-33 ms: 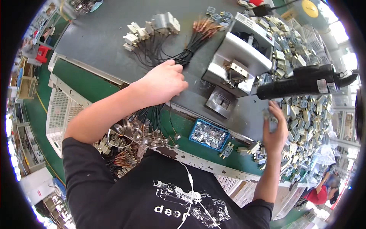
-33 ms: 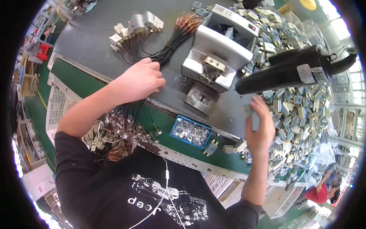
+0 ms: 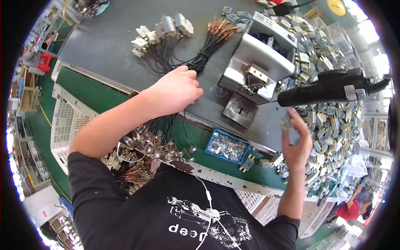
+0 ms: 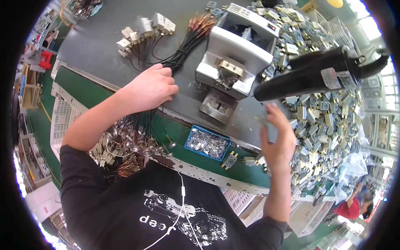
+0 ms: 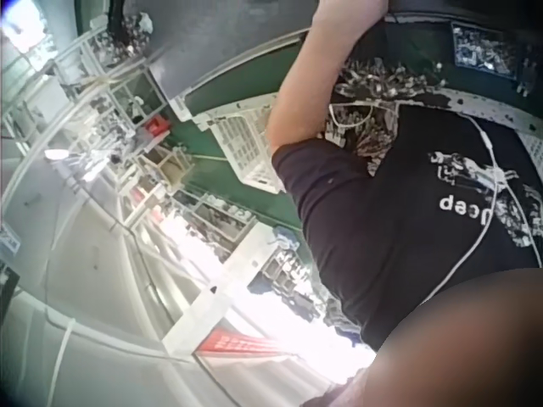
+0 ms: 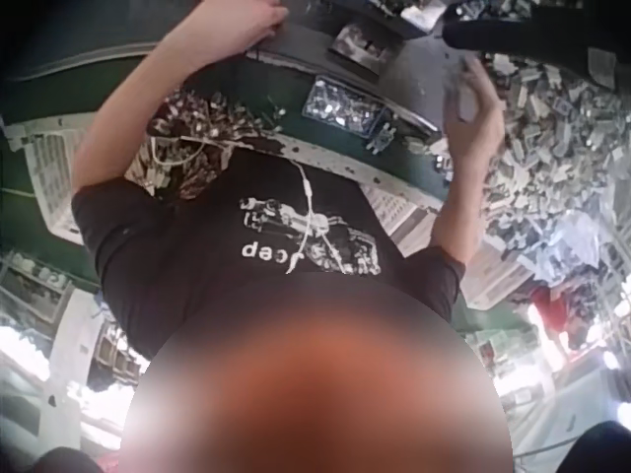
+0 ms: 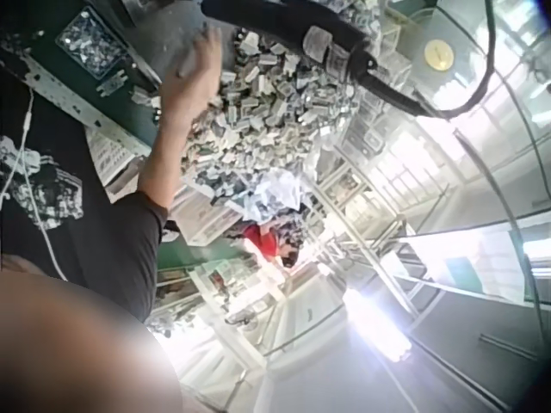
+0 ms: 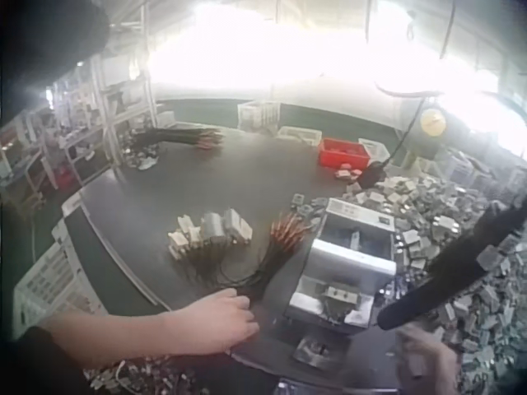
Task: Assembling electronic components and wiring harnesses using jigs and an electric screwdriver.
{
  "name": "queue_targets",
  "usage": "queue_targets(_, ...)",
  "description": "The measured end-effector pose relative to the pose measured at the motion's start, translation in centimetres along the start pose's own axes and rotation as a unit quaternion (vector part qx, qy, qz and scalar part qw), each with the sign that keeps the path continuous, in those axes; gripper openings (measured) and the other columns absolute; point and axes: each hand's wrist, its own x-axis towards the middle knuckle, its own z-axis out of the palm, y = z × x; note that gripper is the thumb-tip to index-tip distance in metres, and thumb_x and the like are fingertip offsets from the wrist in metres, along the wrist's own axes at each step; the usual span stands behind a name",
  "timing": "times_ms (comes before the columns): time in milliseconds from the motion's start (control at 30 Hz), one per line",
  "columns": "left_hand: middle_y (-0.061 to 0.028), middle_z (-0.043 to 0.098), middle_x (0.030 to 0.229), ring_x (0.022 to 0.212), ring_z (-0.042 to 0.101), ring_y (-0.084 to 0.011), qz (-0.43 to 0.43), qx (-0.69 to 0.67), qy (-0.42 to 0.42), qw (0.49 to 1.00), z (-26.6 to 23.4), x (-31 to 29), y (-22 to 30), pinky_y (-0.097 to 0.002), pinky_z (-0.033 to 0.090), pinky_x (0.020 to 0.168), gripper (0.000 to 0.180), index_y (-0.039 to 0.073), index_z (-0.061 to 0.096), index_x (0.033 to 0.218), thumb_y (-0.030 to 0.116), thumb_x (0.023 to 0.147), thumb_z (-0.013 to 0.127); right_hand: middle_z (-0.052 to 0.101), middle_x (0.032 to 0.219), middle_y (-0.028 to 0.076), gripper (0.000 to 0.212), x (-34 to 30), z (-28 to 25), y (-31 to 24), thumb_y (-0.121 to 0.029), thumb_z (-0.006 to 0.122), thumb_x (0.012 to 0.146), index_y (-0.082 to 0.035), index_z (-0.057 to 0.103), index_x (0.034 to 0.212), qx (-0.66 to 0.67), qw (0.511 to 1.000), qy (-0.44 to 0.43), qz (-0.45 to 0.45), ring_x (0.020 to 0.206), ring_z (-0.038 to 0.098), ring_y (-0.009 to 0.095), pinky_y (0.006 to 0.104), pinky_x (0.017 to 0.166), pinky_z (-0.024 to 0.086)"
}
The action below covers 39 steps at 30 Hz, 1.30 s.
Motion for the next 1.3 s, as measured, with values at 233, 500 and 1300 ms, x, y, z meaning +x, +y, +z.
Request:
queue_targets(233, -0.0081, 0.065, 0.092, 0.100, 0.061, -0.0263, -0.047, -0.032, 0.136, 0.989, -1.0, 0.4, -1.2, -0.0390, 0.047, 0.089, 0.017, 0.007, 0.061, 0.102, 0.016, 0.090, 0.068, 0.068, 0.110, 0.014, 0.060, 0.4, 1.9, -1.5, 0.006, 0.084, 0.061, -0.008, 0.056, 0.112, 0.024, 0.995, 0.041, -0.084, 0.099, 0.068, 0.034, 0.0412, 0.081, 0.056)
queue_targets(500, -0.0114, 0.067, 0.096, 0.094, 0.067, -0.0305, -0.101, -0.210, 0.201, 0.952, -1.0, -0.6, -1.8, -0.0403, 0.053, 0.083, 0.015, 0.005, 0.059, 0.105, 0.015, 0.095, 0.063, 0.065, 0.108, 0.013, 0.047, 1.8, 2.9, -3.2, -0.002, 0.089, 0.068, -0.009, 0.063, 0.106, 0.016, 0.997, -0.012, -0.070, 0.084, 0.066, 0.027, 0.0345, 0.070, 0.055)
queue_targets(1300, -0.0095, 0.068, 0.095, 0.087, 0.069, -0.0224, -0.079, -0.283, 0.219, 0.931, 0.3, -0.9, -2.4, -0.0338, 0.055, 0.079, 0.018, 0.004, 0.065, 0.109, 0.013, 0.094, 0.067, 0.075, 0.109, 0.001, 0.021, 2.8, 6.1, -3.5, -0.014, 0.078, 0.084, -0.011, 0.072, 0.105, -0.023, 0.993, -0.112, 0.014, 0.061, 0.068, 0.019, 0.0303, 0.057, 0.054)
